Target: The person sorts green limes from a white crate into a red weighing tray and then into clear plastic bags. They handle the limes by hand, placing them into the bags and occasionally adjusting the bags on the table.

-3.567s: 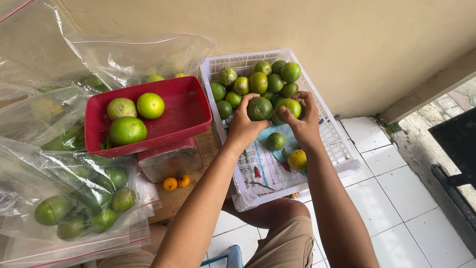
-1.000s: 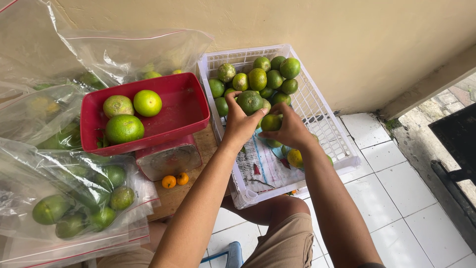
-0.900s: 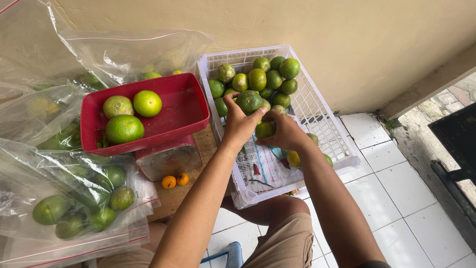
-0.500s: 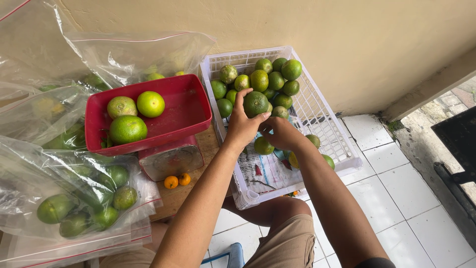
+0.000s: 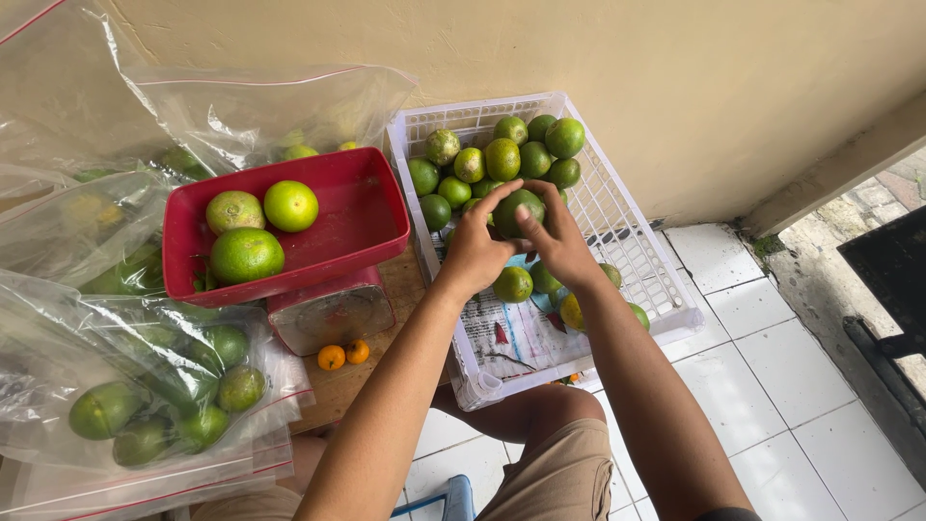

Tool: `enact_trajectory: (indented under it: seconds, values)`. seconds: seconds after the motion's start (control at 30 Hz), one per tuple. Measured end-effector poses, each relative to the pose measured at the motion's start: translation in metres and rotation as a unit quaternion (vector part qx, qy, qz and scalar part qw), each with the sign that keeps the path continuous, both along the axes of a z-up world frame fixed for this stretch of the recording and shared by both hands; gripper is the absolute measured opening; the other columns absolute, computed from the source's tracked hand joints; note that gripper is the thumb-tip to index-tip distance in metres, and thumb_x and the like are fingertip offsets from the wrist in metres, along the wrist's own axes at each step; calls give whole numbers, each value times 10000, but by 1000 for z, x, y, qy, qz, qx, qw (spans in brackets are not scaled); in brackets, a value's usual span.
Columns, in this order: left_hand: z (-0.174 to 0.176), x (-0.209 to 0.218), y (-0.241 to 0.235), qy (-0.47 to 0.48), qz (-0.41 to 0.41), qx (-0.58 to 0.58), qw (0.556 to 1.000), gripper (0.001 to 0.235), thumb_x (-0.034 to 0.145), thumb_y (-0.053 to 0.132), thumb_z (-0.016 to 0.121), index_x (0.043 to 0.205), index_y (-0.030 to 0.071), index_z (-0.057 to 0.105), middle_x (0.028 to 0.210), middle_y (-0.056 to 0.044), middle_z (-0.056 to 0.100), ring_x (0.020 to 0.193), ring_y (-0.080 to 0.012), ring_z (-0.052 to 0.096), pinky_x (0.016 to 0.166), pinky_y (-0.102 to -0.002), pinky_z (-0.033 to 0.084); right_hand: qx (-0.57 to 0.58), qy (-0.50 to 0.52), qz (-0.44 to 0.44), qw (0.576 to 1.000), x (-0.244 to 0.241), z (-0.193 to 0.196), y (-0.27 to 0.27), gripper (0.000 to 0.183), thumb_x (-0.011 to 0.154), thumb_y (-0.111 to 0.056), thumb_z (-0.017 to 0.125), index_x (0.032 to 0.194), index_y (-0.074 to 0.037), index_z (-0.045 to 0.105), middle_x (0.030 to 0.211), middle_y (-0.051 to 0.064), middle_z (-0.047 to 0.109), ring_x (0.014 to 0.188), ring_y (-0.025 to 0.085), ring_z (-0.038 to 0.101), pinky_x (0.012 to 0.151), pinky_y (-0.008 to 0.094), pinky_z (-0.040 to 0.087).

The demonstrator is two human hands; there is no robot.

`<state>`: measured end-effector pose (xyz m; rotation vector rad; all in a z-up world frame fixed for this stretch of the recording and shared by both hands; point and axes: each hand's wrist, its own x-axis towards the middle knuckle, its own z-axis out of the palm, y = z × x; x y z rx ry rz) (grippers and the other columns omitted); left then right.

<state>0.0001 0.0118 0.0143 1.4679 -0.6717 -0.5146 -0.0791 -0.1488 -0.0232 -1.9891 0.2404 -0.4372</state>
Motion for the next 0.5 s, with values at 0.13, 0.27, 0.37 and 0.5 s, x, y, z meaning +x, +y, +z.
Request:
enact_trajectory:
  seconds: [0.13,0.27,0.37,0.5]
  values:
    - [-6,-2,-2,-4,-10,35,999,800,751,59,822,1468,281,544,1365,-224,602,1151,-415,683,968,-447,588,12,6,-15,1000,-2,13,11,620,1021,-481,633,1433,-39,493,1102,316,574,816,343,669,547,348,609]
    - [-11,-2,-4,-53,10,52,997,790,749,117,823,1475,195,521,1288,-198,642,1000,-304,757,917,-427,617,4,-32,-41,999,-6,21,17,528,1051,-442,590,1405,-56,530,1067,298,594,897,391,668,651,461,583]
    - [-14,-4,-6,-140,33,86,986,759,768,152,826,1466,178,529,1283,-170,625,1000,-280,752,889,-445,618,-44,-34,-69,996,-10,26,23,519,1037,-452,625,1387,-74,561,1080,313,620,1005,461,658,789,563,535]
    - [1,-17,1,-211,41,125,968,694,842,140,787,1480,139,512,1324,-157,582,1126,-327,695,910,-473,597,-55,-32,-104,993,-14,28,25,509,1020,-453,656,1378,-101,573,1116,301,647,1085,469,645,907,571,500]
